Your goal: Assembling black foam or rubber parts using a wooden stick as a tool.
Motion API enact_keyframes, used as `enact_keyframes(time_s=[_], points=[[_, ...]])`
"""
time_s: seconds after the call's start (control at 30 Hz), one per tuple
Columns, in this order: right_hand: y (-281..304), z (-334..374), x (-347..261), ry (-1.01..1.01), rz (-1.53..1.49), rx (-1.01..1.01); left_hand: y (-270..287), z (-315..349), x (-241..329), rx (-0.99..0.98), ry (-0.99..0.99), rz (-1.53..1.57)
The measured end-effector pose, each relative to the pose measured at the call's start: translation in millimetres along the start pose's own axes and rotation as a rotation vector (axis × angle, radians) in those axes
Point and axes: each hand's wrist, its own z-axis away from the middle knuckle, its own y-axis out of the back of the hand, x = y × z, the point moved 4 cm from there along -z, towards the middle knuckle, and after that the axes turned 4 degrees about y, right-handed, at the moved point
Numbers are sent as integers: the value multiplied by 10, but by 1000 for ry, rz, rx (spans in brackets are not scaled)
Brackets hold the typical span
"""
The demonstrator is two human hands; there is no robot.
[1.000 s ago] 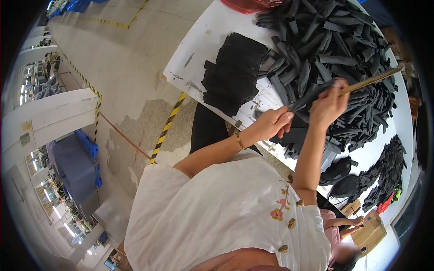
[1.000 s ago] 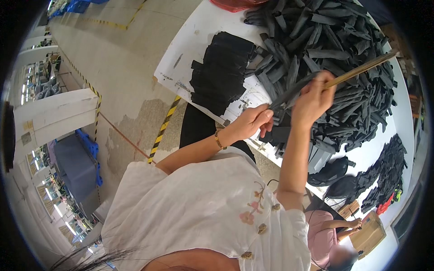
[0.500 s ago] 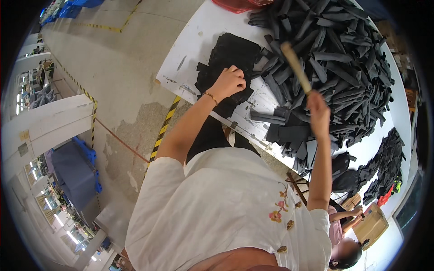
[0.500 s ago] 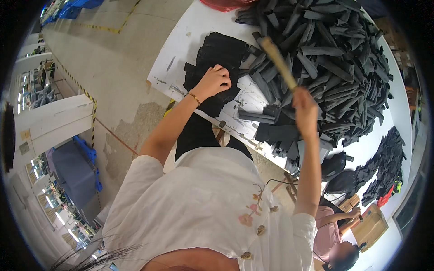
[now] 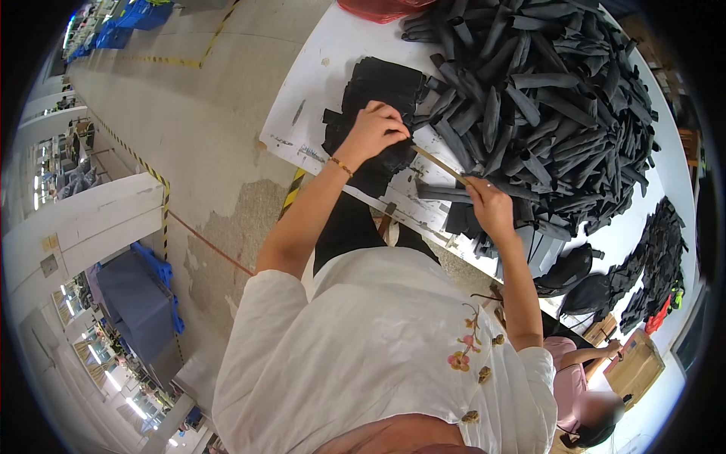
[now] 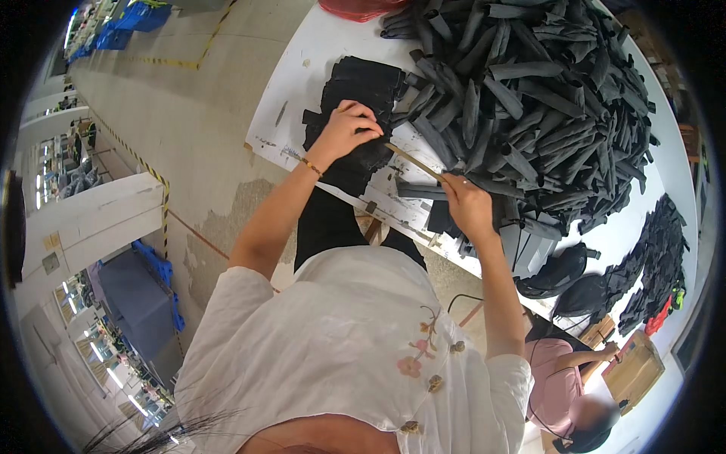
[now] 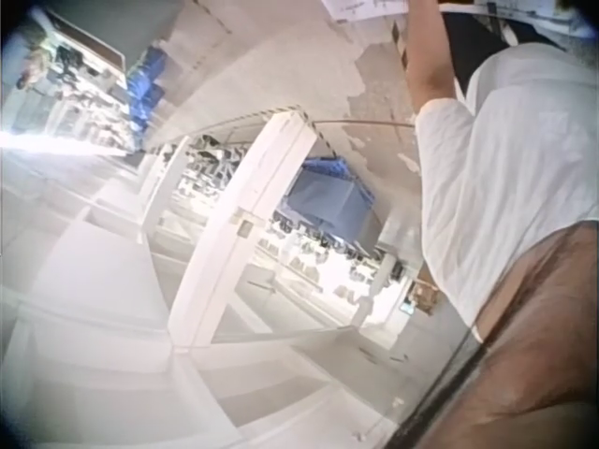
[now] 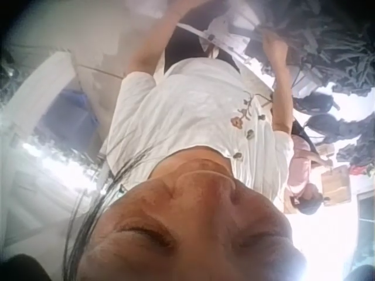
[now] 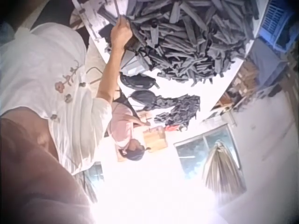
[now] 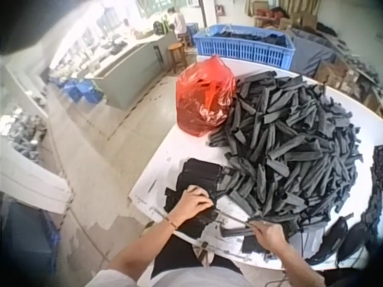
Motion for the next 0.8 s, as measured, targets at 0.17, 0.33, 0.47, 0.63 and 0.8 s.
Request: enact_keyframes(time_s=[0.17,0.33,0.47,0.63,0.8], points=[[-411,-248,-104,-90,-300,113,-8,47,927,128,-140,24],[-720,-190,-240,-241,-599,43,-43,332,352,450,575,1410],[-798,-318,-553,-122,-358,212,-594,502,474,566,928,1957],[-956,-222,-633,-226,-218,158,-495,353,545,689,943,1887],[-941,-67,-663,-184,-258,205,-490,286,558,778,959,1797]])
